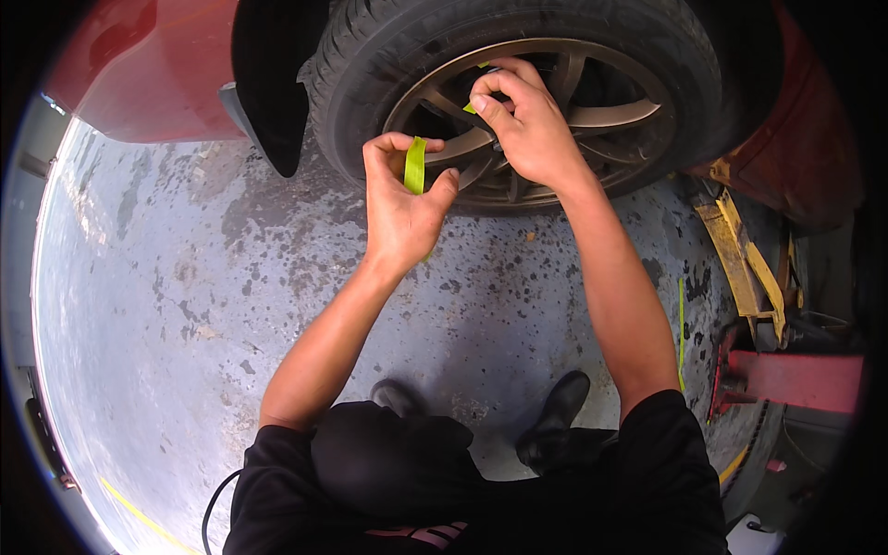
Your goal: The person uses a cordless impact wrench to tighten lug nuts on a car wheel. They then tear off small pieces of yellow tape and apply them to the spokes of the wheel on multiple tires.
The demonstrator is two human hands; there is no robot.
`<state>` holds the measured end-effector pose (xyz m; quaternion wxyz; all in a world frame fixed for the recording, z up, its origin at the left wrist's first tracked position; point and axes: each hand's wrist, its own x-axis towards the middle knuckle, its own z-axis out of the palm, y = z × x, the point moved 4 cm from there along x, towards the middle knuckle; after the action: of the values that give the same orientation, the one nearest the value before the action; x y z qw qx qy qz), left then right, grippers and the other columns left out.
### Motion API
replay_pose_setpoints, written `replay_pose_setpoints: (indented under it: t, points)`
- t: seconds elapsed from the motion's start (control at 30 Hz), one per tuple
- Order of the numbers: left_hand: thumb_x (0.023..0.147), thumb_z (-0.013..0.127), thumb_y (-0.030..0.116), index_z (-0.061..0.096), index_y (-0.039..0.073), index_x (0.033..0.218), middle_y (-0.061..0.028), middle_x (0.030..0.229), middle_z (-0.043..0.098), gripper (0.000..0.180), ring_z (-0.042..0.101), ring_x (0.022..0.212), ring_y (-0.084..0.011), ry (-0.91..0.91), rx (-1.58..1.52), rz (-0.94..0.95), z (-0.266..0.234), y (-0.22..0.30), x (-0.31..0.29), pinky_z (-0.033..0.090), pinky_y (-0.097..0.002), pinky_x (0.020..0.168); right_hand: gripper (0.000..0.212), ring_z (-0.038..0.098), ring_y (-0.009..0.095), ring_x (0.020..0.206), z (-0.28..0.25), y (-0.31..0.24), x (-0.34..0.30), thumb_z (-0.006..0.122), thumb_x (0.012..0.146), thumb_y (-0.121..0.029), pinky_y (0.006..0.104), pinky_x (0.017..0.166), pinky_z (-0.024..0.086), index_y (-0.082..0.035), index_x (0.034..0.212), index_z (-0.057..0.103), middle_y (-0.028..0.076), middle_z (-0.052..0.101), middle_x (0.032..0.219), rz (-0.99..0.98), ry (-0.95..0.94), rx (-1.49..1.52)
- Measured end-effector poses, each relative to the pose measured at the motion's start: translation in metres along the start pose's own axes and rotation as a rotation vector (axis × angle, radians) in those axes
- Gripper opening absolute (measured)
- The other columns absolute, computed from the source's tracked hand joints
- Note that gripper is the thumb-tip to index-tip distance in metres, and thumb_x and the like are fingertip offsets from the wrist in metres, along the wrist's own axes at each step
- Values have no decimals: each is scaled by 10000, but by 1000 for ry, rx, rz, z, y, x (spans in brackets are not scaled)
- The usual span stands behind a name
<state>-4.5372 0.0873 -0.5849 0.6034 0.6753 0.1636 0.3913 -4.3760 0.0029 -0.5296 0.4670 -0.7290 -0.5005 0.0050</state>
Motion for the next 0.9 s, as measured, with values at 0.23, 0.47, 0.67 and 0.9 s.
replay_pose_setpoints:
  t: [0.23,0.47,0.67,0.9]
  points:
    - [862,741,-9,377,71,1192,-128,1202,649,497,591,971,-129,-23,12,7,1,0,0,507,-270,796,133,613,225,1054,1,0,2,644,988,-168,346,871,519,-38,1013,656,89,560,1279,-32,8,-100]
    - [849,732,-6,368,48,1184,-141,1188,613,498,581,1060,-176,-35,-22,-46,3,4,-1,475,-326,933,118,612,228,1041,4,2,4,664,974,-151,343,839,523,-36,999,665,87,565,1249,-31,25,-121]
    - [852,739,-5,369,57,1181,-134,1190,628,499,582,995,-148,-31,-4,-37,1,1,-1,494,-300,858,124,599,250,1115,8,0,3,684,960,-166,352,842,525,-47,1000,687,104,562,1308,-41,55,-157]
    - [857,745,-3,373,68,1173,-127,1198,643,493,583,930,-123,-29,27,-30,1,-1,-3,510,-274,789,147,594,262,1166,7,0,1,715,937,-180,357,848,527,-62,1025,707,103,566,1321,-47,81,-178]
